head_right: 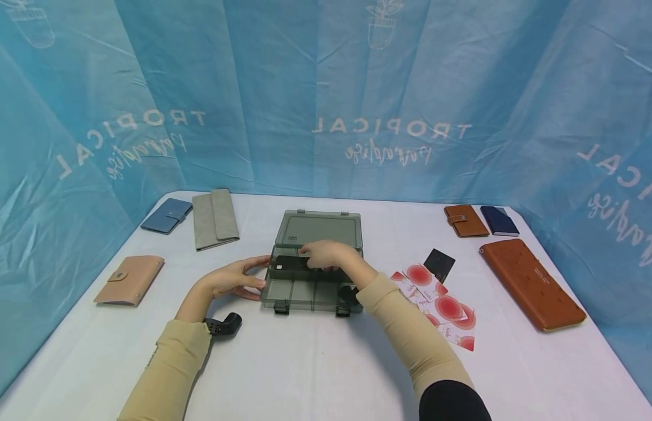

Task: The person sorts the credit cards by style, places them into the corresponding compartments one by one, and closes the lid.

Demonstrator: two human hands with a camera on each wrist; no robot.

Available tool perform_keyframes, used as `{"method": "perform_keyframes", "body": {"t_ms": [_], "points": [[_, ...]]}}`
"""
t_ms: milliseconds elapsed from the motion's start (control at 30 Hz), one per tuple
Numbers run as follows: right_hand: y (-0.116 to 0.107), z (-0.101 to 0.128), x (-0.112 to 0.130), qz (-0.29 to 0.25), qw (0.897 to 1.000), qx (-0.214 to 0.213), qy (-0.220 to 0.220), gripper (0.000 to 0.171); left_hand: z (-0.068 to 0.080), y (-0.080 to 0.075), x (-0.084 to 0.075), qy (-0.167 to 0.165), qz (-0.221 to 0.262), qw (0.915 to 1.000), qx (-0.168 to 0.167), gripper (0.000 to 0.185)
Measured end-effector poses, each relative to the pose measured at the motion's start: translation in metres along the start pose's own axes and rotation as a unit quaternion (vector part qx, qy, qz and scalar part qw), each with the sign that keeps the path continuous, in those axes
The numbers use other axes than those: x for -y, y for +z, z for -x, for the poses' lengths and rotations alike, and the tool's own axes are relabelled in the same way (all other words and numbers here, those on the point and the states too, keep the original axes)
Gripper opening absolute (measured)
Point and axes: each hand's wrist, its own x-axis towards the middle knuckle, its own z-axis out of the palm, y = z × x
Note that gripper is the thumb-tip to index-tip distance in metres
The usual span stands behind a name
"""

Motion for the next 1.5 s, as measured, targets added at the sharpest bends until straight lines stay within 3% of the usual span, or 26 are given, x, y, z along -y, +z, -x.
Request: {"method": "perform_keyframes", "body": {"t_ms": [233, 533, 600, 800, 933, 1133, 1267, 1500], "points": [[-0.005, 0.024, -0.03, -0.074, 0.992, -0.099, -0.039, 0.039, 0.001, -0.002, 0.002, 0.0, -0.008, 1.0, 0.0, 0.083], [-0.009, 0.056, -0.083, -0.194, 0.957, -0.209, -0.043, 0.037, 0.001, -0.003, 0.004, 0.0, -0.005, 1.0, 0.002, 0.083], [-0.009, 0.062, -0.095, -0.205, 0.952, -0.225, -0.033, 0.038, 0.001, -0.002, 0.005, -0.002, -0.003, 1.0, 0.001, 0.082], [-0.017, 0.082, -0.13, -0.171, 0.948, -0.269, 0.01, 0.041, 0.0, -0.001, 0.005, -0.003, -0.003, 1.0, -0.002, 0.082], [-0.018, 0.097, -0.153, -0.182, 0.946, -0.265, 0.047, 0.046, 0.001, -0.001, 0.005, -0.003, -0.003, 1.0, 0.001, 0.081], [-0.018, 0.111, -0.181, -0.211, 0.952, -0.192, 0.114, 0.055, 0.001, -0.002, 0.005, -0.002, -0.004, 1.0, 0.006, 0.081], [-0.018, 0.114, -0.194, -0.22, 0.948, -0.174, 0.15, 0.062, 0.0, -0.003, 0.006, 0.0, -0.008, 1.0, 0.005, 0.081], [-0.014, 0.114, -0.204, -0.172, 0.944, -0.157, 0.236, 0.082, -0.002, -0.004, 0.004, 0.002, -0.01, 0.9999, 0.002, 0.082]]}}
